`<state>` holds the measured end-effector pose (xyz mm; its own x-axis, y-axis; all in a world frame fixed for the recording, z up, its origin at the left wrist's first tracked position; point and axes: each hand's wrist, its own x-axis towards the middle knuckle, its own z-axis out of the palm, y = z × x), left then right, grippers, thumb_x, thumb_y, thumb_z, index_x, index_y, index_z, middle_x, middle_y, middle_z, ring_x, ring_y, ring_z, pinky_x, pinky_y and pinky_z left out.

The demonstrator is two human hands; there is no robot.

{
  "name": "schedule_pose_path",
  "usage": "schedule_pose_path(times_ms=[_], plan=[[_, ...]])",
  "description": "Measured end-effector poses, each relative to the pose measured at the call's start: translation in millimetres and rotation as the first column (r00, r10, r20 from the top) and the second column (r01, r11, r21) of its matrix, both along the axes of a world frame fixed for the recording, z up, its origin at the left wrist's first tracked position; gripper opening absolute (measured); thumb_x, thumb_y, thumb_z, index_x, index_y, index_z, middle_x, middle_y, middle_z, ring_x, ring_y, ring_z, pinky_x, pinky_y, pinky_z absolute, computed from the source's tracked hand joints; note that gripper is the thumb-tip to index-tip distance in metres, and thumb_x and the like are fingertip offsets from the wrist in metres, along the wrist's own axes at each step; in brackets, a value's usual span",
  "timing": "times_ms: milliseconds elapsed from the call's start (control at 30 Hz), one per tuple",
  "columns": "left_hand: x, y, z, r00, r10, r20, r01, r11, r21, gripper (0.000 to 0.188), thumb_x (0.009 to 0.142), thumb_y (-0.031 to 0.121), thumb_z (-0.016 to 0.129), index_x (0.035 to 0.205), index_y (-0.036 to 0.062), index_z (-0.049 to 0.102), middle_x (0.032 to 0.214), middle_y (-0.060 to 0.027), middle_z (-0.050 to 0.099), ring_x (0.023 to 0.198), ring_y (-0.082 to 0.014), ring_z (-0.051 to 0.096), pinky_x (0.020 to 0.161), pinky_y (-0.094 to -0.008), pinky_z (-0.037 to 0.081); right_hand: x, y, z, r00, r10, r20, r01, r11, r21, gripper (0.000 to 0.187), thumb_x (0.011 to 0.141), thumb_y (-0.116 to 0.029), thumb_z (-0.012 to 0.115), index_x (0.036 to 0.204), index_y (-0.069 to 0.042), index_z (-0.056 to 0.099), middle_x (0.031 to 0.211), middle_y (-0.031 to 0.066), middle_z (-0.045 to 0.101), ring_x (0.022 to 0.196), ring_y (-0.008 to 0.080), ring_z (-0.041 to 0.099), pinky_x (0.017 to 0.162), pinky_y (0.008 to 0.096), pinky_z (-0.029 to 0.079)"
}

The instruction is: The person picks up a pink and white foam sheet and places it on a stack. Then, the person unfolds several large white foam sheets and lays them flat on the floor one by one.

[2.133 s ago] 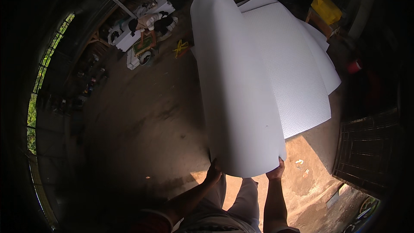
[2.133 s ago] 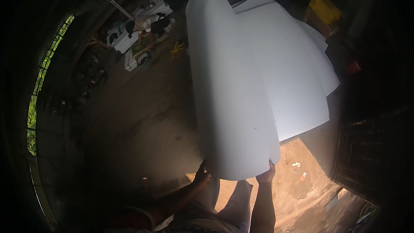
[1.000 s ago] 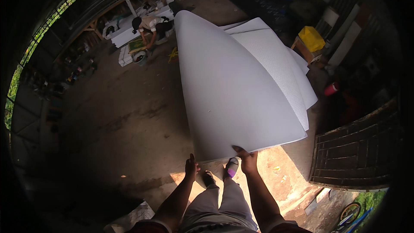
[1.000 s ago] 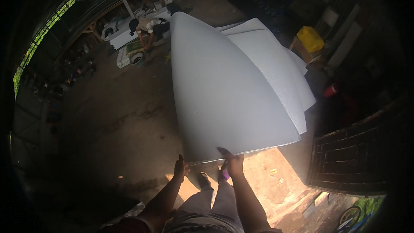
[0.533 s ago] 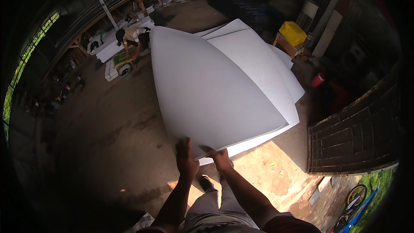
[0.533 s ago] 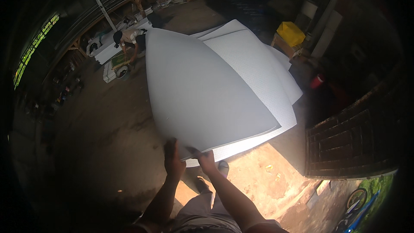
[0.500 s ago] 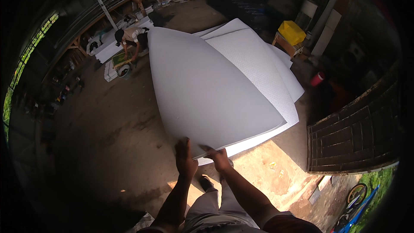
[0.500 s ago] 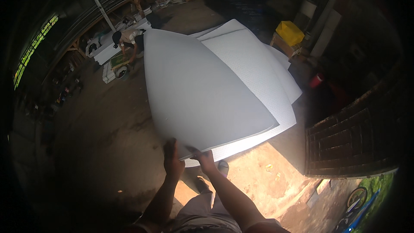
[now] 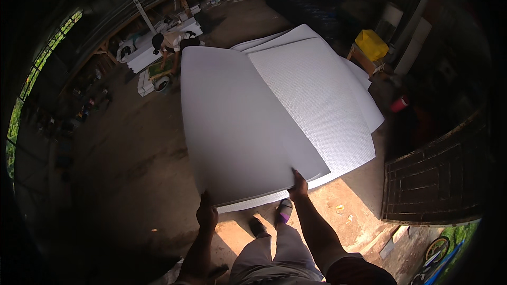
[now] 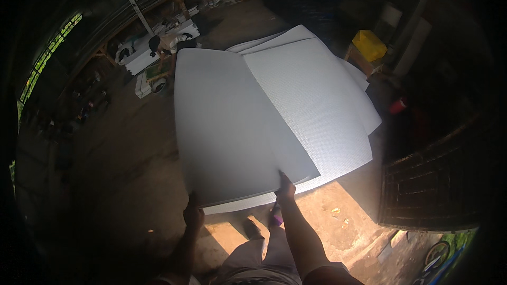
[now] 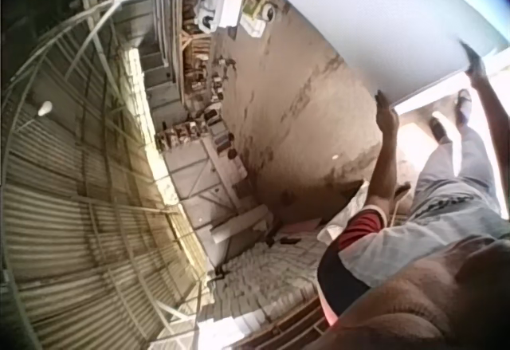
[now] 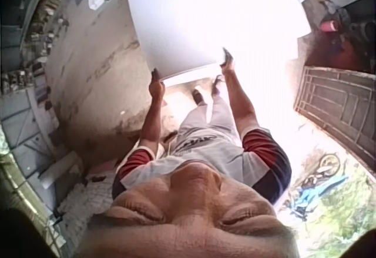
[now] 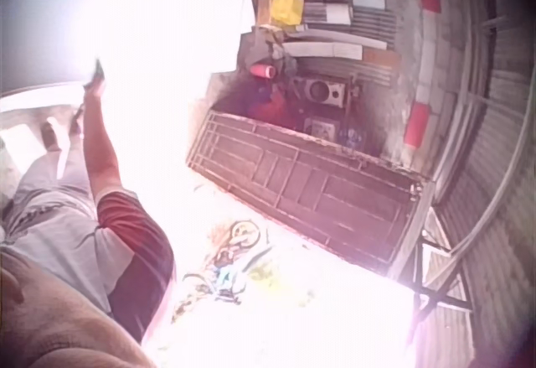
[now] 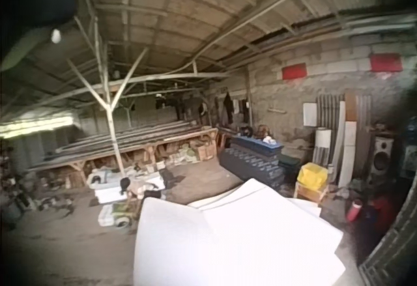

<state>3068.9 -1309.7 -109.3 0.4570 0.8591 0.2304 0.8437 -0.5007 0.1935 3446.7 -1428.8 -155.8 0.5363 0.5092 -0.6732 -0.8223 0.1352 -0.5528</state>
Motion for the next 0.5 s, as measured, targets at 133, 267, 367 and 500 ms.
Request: schedule_pose_path(times_ms=[133,267,367,500], plan=[[-17,-6,-18,0.996,0.067,0.055,-0.068,0.997,0.019,0.062,0.086,0.007,0.064,0.147,0.0048,0.048,0.124,-0.025,0.067,0.085,-0.0399,0.072,0.072,-0.0473,0.059,-8,33,82,0.871,-0.013,0.49,-0.024,0.997,0.068,0.023,0.089,-0.005,0.063,0.109,0.002,0.071,0.105,0.0101,0.073,0.097,0.0215,0.07,0.088,0.0364,0.054],[-6,-10,-16,0.977,0.201,0.07,-0.189,0.972,-0.143,0.054,0.091,0.011,0.06,0.143,0.0043,0.051,0.116,-0.0233,0.07,0.087,-0.0397,0.071,0.07,-0.0483,0.058,-20,53,180,0.699,0.075,0.711,-0.204,0.974,0.097,0.021,0.084,-0.008,0.075,0.103,0.002,0.075,0.097,0.0092,0.075,0.092,0.0181,0.069,0.084,0.0334,0.052],[-12,-13,-14,0.95,0.272,0.154,-0.236,0.947,-0.216,0.046,0.093,0.014,0.059,0.138,0.003,0.055,0.11,-0.0229,0.071,0.088,-0.0409,0.071,0.07,-0.0487,0.057,-57,70,242,0.515,0.135,0.846,-0.332,0.942,0.052,0.01,0.089,-0.009,0.068,0.092,0.0,0.073,0.084,0.0049,0.073,0.08,0.0132,0.068,0.074,0.0302,0.053],[-26,-30,-37,0.897,0.3,0.324,-0.235,0.946,-0.225,0.037,0.093,0.017,0.061,0.127,0.0023,0.062,0.105,-0.022,0.072,0.09,-0.0411,0.07,0.072,-0.0487,0.056,-119,76,259,0.127,0.327,0.936,-0.481,0.846,-0.23,0.021,0.091,-0.019,0.072,0.09,0.002,0.071,0.074,0.0137,0.071,0.07,0.0256,0.073,0.061,0.034,0.056]])
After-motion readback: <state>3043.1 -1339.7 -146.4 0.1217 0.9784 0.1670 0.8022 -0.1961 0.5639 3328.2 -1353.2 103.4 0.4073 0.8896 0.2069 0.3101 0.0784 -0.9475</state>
